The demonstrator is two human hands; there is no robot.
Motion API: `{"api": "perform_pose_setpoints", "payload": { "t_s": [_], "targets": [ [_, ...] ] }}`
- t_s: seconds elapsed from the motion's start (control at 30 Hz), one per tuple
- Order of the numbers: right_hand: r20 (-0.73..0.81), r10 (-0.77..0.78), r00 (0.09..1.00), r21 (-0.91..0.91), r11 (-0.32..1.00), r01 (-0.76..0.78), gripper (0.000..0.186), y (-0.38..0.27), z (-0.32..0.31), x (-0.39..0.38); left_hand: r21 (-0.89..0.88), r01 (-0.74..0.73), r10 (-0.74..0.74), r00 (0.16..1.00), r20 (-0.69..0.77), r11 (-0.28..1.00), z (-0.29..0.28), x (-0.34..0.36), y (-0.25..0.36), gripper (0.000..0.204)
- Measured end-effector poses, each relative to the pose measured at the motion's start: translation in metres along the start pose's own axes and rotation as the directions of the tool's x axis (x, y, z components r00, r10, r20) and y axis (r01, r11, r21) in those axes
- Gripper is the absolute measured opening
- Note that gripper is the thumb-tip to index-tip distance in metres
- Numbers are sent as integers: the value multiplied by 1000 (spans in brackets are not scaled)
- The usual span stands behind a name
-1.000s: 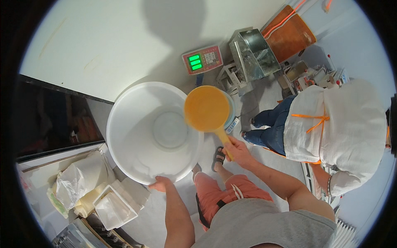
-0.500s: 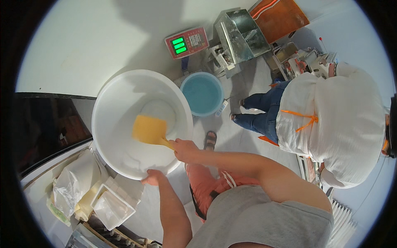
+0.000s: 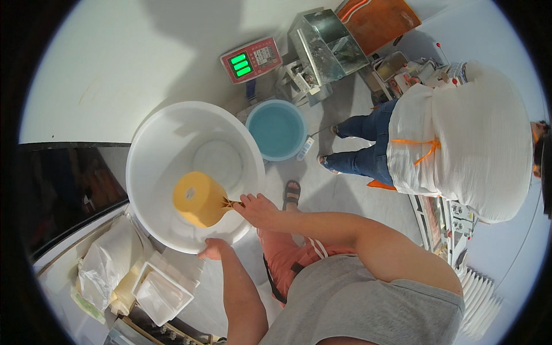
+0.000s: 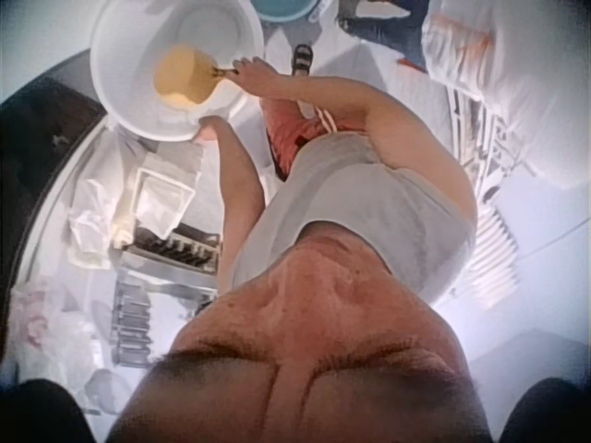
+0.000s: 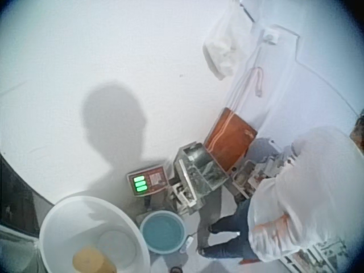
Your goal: The person scoops water from a large white bucket into a blue basin using a yellow scoop, then adds a powdered ingredient from a small packet. They stir the mixture in the basin, pour it into the large bucket, and later scoop flour from a large sack into the blue basin before transferring it into a metal hopper.
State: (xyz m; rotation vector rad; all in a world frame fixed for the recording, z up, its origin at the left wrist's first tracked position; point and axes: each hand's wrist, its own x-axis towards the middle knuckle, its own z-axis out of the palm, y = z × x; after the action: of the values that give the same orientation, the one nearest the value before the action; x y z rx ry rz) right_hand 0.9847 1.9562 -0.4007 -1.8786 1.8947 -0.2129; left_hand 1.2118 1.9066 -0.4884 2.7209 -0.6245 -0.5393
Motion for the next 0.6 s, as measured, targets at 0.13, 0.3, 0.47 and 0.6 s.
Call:
{"api": "perform_pose_setpoints", "payload": {
  "t_s": [0.13,0.3,0.47,0.6],
  "targets": [
    [112,179,978,348,914,-207,36,-8,13,-2,15,7,-8,1000,9,1000,2,5,-2,77],
    [477,223,850,838,176,-517,46,-15,3,13,-20,-25,25,1000,-18,999,1,14,-9,73],
    [516,130,847,849,50,-525,54,-1,5,14,2,-23,23,999,-26,1000,-9,-1,6,70],
    [266,231,936,756,553,-351,52,-12,17,8,-46,-31,31,1000,4,998,-10,7,1,67]
  ]
}}
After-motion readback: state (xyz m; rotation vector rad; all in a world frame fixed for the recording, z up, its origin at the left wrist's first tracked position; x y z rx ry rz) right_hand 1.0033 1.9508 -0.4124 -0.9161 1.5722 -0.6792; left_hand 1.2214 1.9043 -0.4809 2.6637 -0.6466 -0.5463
